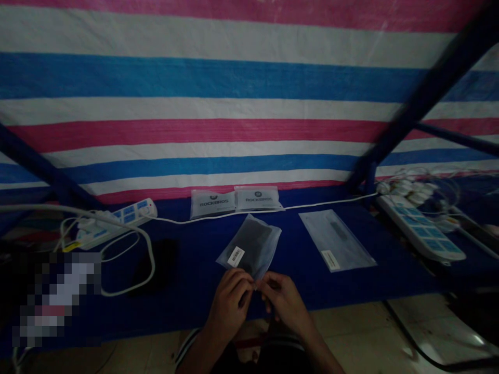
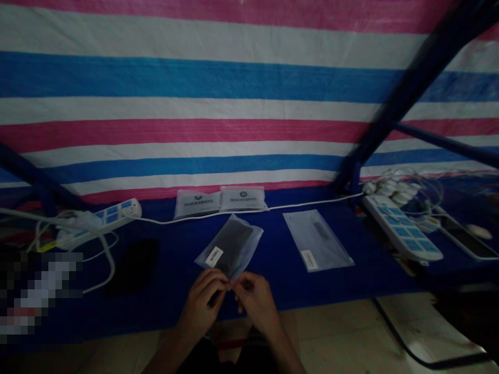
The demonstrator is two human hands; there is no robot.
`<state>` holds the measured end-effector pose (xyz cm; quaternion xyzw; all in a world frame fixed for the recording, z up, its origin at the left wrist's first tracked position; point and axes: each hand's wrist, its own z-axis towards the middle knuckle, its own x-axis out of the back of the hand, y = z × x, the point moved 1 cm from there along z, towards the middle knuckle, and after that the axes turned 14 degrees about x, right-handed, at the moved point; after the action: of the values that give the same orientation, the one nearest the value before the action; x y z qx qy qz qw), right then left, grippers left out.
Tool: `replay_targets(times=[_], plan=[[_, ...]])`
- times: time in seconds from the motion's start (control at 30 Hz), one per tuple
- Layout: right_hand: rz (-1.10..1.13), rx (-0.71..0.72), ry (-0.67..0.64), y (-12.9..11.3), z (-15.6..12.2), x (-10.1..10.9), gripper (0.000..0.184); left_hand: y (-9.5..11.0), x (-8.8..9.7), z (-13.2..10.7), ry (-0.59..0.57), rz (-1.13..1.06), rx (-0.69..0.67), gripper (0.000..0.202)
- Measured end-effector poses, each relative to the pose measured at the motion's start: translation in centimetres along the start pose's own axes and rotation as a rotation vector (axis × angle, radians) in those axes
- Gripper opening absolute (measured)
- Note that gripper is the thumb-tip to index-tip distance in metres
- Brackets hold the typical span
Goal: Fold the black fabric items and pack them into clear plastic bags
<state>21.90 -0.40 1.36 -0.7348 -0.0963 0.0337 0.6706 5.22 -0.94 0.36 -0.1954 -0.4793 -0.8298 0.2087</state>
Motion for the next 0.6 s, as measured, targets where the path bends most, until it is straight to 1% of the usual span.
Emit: replay_targets(times=[0.1, 0.2, 0.37, 0.6], plan=[[0.008, 0.007, 0.018, 0.0, -0.1, -0.1, 0.04, 0.4, 0.3, 0.2, -0.015, -0.005, -0.002, 0.02], [-0.004, 0.027, 0.051, 0.1, -0.1, -0.1, 0.039, 0.6, 0.6, 0.3, -0.054, -0.029, -0.004, 0.021], [0.005, 0.059, 0.095, 0.1, -0.1, 0.1, 0.042, 0.4, 0.7, -0.1, -0.112, -0.058, -0.005, 0.023], [0.014, 0.032, 0.124, 0.0, -0.2, 0.2, 0.044, 0.7, 1.3, -0.4, -0.161, -0.079, -0.014, 0.025]])
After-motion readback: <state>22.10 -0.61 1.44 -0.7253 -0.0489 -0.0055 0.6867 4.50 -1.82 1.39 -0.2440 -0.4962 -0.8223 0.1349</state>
